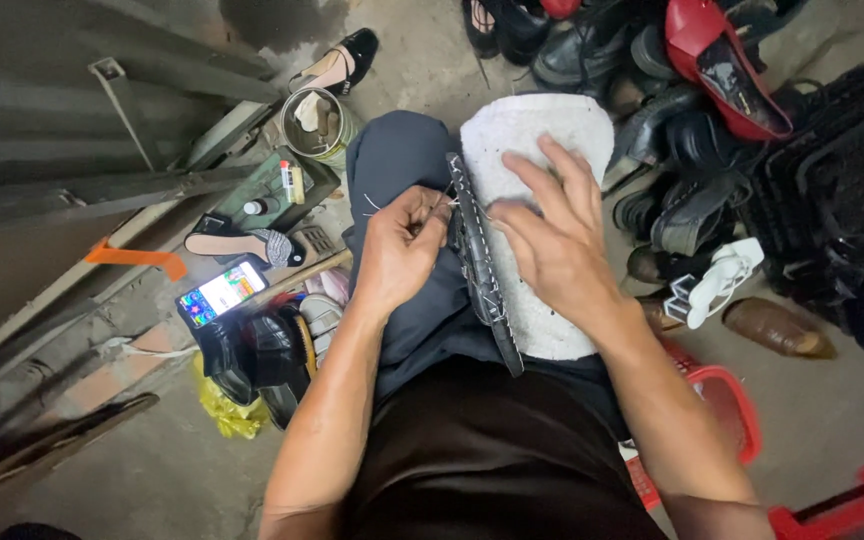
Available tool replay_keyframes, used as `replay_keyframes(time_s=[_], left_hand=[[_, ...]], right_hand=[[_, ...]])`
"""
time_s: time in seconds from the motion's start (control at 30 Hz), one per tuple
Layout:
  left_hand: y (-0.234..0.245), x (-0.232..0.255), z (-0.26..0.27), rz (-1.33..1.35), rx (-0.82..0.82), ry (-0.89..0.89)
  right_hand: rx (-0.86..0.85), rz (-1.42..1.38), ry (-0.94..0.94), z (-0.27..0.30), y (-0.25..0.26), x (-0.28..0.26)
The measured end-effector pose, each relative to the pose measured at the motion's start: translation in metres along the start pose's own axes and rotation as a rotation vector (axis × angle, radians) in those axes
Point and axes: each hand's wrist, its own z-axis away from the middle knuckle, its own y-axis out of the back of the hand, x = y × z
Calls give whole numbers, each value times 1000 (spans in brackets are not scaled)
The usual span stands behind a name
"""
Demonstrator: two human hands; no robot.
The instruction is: The person sits on the floor and sews a black sandal using a needle and thread. They repeatedly push the needle through the sandal strap and pull the thread to secure it. The workspace is cluttered with various shoes and tools.
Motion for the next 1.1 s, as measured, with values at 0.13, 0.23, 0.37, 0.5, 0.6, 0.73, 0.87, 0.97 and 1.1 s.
replay_keyframes(time_s=[0.13, 0.23, 0.37, 0.5, 0.6, 0.73, 0.87, 0.97, 1.1], left_hand=[[-3, -13, -1, 10, 20, 0], [-4, -12, -2, -3, 11, -31], [-5, -6, 1, -2, 2, -43], [-2, 10, 8, -18, -3, -72], [1, 32, 14, -87, -78, 8], [0, 38, 19, -109, -111, 41], [-5, 38, 17, -141, -135, 66], [-5, 39, 13, -130, -139, 34], [-8, 39, 12, -148, -156, -23]], right_hand=[[-18, -156, -106, 0, 21, -1], [-27, -335, -201, -3, 33, -6], [59, -894, -420, 4, 19, 0], [211, -1441, -581, 5, 6, 10], [180, -1390, -643, 19, -5, 26], [69, -916, -693, -2, 15, -10], [-209, -401, -488, -10, 34, -42], [-332, -226, -472, -9, 38, -45], [-318, -123, -410, 10, 28, -28]])
